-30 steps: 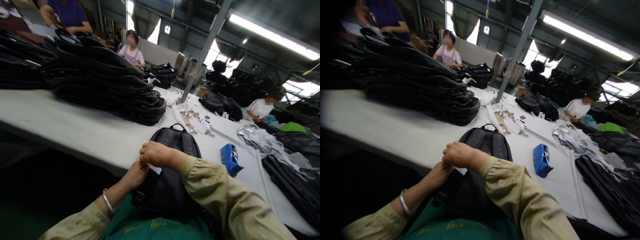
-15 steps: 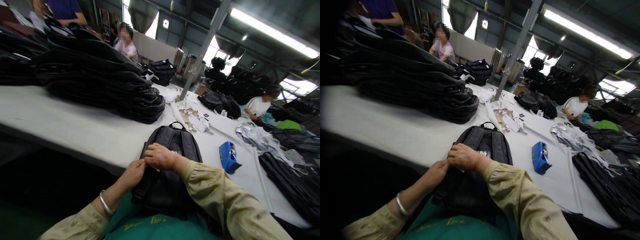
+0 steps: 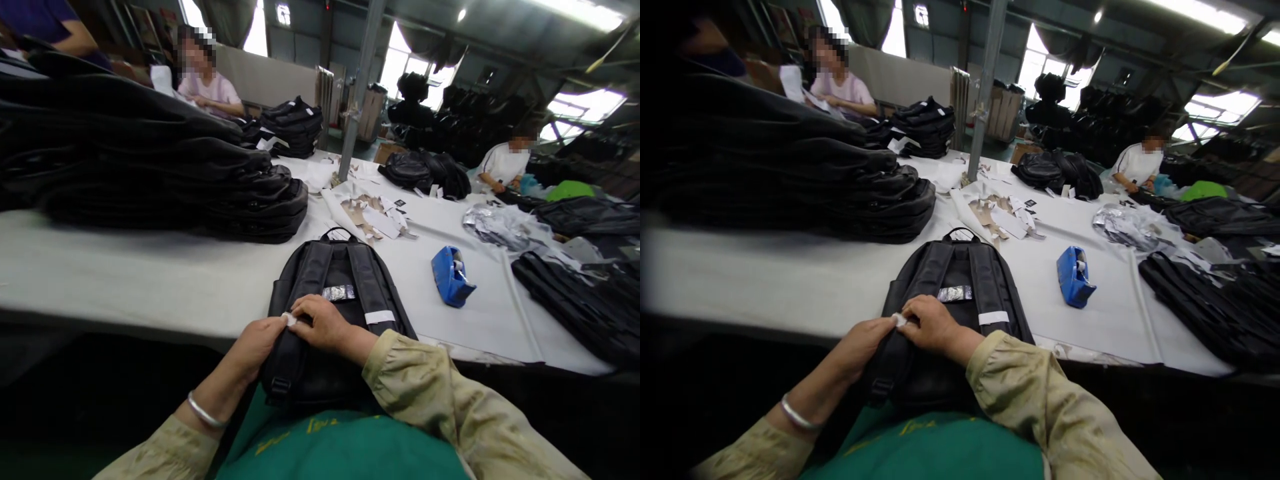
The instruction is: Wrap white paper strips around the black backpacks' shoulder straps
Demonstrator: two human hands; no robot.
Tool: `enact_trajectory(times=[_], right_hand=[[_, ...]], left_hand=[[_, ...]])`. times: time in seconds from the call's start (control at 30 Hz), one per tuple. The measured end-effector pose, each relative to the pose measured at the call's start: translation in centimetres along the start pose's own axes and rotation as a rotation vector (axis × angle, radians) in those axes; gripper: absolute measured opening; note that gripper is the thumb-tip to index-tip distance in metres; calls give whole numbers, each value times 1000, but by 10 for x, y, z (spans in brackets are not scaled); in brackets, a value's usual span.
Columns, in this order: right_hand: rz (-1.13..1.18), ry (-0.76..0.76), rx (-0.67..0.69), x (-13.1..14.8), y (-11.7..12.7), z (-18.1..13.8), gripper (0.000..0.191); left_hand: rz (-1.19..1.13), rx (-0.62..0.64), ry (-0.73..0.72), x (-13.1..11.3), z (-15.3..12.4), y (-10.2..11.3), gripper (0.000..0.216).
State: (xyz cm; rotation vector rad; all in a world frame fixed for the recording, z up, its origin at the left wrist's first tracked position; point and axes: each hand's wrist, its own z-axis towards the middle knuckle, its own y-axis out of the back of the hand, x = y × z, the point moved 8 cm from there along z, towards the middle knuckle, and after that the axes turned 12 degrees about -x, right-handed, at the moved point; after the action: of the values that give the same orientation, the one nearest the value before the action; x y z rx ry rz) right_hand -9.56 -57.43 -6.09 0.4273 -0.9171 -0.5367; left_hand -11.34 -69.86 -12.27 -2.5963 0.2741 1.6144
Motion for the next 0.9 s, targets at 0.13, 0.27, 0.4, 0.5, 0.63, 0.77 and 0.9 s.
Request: enact_trajectory(times=[0.13,0.27,0.4,0.5,0.63,0.77,0.9], right_hand=[[-94,-4,46,3,-2,5,31],[-127,48,151,4,-9,6,25],[-119,174,196,7,-9,5,18],[-107,236,206,12,-10,1,17],[-140,165,117,12,-9,-2,19],[-182,-48,-51,3,3,-10,13],[-156,-515,-85,-35,9,-34,33]], left_hand=[[75,-11,-74,-2,0,1,41],[114,30,-74,1,1,-1,44],[113,61,-89,1,1,-4,45],[150,5,-123,2,0,-1,50],[176,-83,-172,4,4,4,51],[209,-130,-243,0,5,6,42],[255,-150,-258,-4,0,6,34]])
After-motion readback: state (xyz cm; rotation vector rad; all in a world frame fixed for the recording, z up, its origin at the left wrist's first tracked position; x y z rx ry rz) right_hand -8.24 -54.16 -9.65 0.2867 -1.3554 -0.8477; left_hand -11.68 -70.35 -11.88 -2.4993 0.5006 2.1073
